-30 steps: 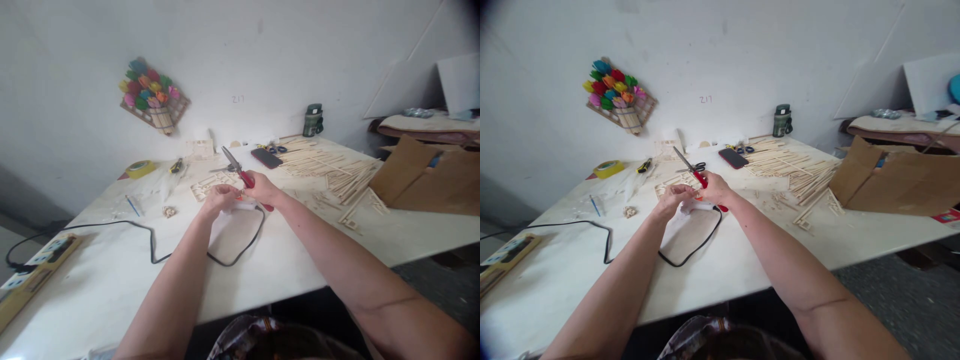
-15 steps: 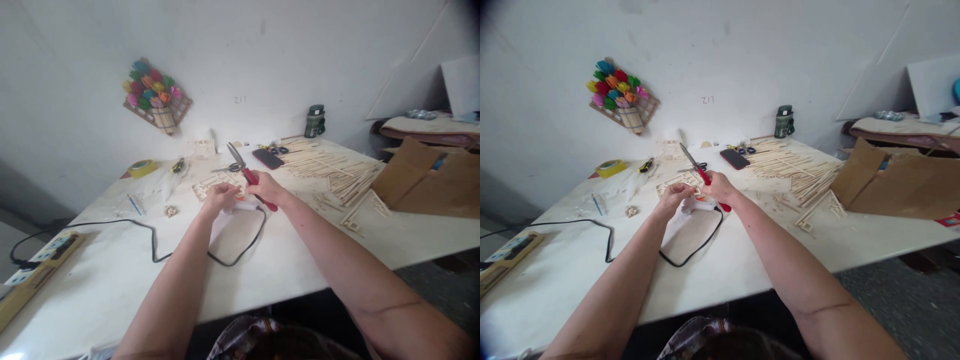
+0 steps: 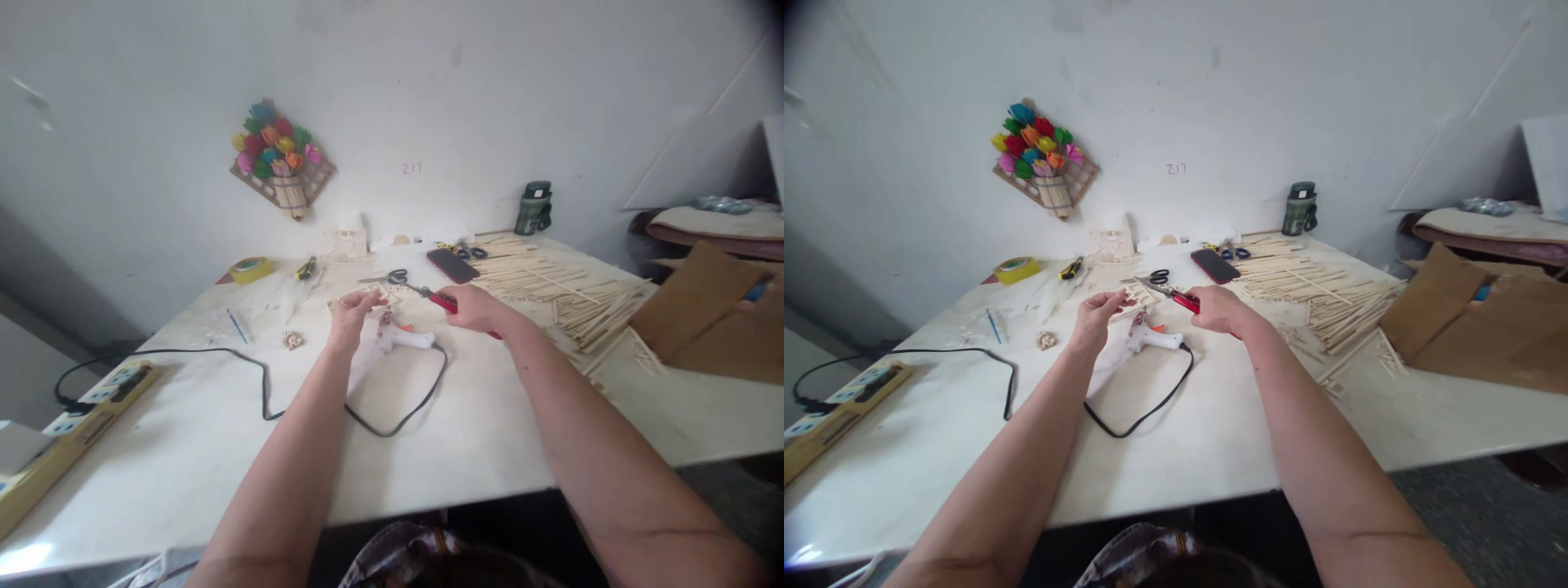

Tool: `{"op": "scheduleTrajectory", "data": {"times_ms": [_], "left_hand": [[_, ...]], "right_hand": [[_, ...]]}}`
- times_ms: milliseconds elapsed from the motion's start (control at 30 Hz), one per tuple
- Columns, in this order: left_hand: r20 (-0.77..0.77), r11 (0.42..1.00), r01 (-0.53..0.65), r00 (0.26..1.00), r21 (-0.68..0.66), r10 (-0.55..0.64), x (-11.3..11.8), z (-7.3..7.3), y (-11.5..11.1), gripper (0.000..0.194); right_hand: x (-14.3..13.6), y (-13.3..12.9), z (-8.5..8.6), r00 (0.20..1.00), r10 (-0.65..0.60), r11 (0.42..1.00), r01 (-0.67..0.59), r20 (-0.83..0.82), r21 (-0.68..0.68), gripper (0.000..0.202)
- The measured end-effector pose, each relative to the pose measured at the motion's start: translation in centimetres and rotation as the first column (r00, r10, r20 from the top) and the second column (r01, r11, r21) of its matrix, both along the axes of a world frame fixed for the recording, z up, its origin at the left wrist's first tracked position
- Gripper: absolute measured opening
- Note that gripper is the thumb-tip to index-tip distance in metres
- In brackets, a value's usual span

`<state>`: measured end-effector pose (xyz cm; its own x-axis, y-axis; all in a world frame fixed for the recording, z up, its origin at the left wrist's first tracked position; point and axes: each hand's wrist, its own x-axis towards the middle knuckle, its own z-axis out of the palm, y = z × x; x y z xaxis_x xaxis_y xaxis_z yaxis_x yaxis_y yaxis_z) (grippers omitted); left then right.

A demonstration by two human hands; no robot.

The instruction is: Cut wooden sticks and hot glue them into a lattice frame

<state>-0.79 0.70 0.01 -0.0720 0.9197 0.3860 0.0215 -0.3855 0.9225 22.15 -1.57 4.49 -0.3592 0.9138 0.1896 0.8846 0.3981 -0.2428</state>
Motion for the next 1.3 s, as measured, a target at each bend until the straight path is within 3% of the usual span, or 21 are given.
{"op": "scheduleTrajectory", "data": {"times_ms": [200,800,1300], "left_hand": [[0.046,1.000,-0.005,0.999,0.022,0.004,-0.25,-0.45,0.37,0.033],[0.216,0.985,0.174,0.962,-0.011,-0.167,0.08,-0.33,0.10,0.031],[0.204,0.981,0.194,0.961,-0.009,-0.188,0.16,-0.26,0.10,0.027]], "right_hand": [[0.32,0.28,-0.29,0.984,-0.038,0.999,0.037,0.174,0.006,0.037],[0.23,0.46,-0.76,0.971,-0.041,0.997,0.024,0.235,0.076,0.046],[0.18,0.37,-0.67,0.962,-0.045,0.995,0.020,0.268,0.095,0.043]]}}
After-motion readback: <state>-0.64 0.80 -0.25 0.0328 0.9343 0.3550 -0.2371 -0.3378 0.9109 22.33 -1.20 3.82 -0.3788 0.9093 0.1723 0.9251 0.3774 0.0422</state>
